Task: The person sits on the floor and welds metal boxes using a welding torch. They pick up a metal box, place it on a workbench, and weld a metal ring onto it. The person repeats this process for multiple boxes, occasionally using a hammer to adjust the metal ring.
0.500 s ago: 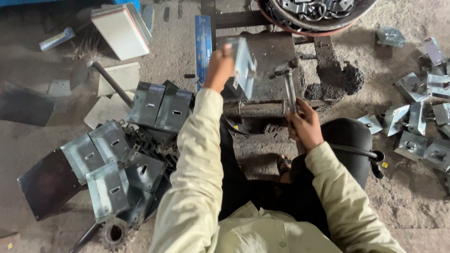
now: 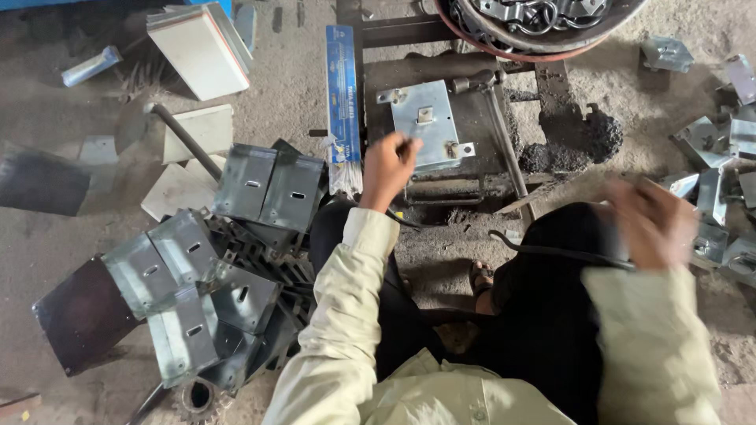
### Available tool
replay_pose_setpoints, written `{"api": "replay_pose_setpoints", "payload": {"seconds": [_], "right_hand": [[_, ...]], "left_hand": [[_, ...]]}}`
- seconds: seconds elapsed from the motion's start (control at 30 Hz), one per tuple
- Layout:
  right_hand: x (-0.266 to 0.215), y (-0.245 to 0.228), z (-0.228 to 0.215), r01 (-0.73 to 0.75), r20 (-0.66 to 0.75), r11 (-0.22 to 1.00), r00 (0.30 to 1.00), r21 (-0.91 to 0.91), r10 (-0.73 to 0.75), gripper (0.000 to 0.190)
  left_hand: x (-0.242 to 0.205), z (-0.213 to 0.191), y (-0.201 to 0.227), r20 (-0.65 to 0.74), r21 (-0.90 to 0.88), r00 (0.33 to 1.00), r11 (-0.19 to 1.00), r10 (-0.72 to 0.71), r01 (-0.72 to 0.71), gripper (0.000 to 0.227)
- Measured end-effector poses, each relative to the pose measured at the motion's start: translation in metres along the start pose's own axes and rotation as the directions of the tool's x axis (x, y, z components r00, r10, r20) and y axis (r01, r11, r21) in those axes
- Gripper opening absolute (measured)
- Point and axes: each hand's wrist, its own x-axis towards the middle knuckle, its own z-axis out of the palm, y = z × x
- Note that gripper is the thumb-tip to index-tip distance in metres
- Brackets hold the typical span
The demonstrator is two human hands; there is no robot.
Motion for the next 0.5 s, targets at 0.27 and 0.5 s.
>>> {"api": "replay_pose_setpoints", "payload": {"seconds": [0.27,0.5], "right_hand": [[-0.101,0.212,-0.107,-0.111,-0.398,0.986,0.905,0.124,0.152,0.052],[-0.075,0.220,-0.050,-0.434,0.156,0.606,0.876,0.667,0.456,0.072]], "left_hand": [[0.052,0.022,0.000,-0.307,0.110,0.864,0.917,0.399,-0.384,0.022],[0.075,0.039,-0.019,-0.246,-0.093,0.890,0.905,0.384,-0.416,0.018]]}}
